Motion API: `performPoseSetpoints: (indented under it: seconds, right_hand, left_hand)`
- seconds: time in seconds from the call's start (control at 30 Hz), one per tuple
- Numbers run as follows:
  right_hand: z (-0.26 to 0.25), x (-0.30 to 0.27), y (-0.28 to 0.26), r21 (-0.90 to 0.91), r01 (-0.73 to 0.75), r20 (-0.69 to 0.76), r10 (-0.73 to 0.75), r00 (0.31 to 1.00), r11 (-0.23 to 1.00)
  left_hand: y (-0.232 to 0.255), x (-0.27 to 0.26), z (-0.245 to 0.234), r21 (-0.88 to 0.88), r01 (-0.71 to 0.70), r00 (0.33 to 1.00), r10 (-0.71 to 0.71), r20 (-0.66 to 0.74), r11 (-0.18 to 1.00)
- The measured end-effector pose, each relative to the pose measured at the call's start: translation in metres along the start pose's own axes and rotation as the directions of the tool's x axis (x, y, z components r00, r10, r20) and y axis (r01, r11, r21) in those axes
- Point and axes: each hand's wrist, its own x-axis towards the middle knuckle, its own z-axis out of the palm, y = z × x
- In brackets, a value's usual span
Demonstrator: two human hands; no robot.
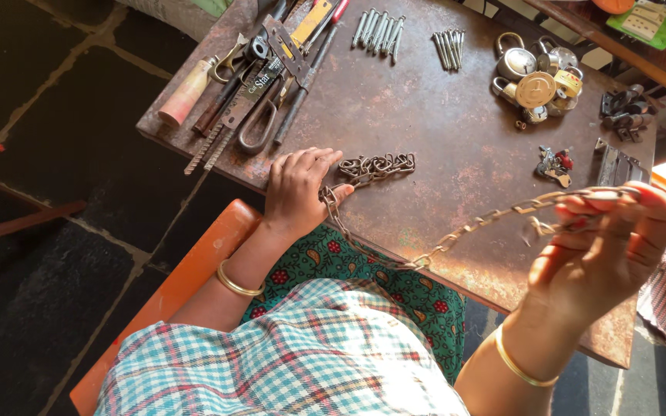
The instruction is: The person sorts various hardware items including a metal chain, screws, and door hinges on a table by hand.
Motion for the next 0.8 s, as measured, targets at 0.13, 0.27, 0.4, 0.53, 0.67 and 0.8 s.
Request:
performPoseSetpoints:
  seconds: [0.13,0.27,0.4,0.53,0.67,0.8]
  right_hand:
    - [0.026,0.006,-0.011,0.103,-0.054,0.033,0.050,0.998,0.993]
    - [0.043,0.015,-0.029,0.136,-0.039,0.127,0.022,0.992,0.990]
    - [0.055,0.024,-0.035,0.129,-0.019,0.185,-0.005,0.983,0.991]
    - [0.071,0.027,-0.022,0.081,-0.018,0.242,-0.002,0.970,0.997]
    - [0.074,0.026,0.008,-0.077,-0.020,0.297,0.042,0.954,0.997]
    - [0.065,0.019,0.050,-0.587,0.013,0.346,0.237,0.908,0.809]
  left_hand:
    - [0.000,0.000,0.000,0.003,0.008,1.000,-0.008,0.002,1.000]
    - [0.000,0.000,0.002,0.025,0.010,1.000,-0.010,0.006,1.000]
    - [-0.002,-0.001,0.003,0.029,0.003,1.000,-0.003,-0.007,1.000]
    - [-0.003,-0.003,0.005,0.028,0.014,1.000,-0.014,0.013,1.000]
    - [-0.005,-0.004,0.007,0.088,0.014,0.999,-0.017,0.035,0.996]
    - [-0.006,-0.002,0.007,0.088,-0.008,0.998,0.003,0.066,0.996]
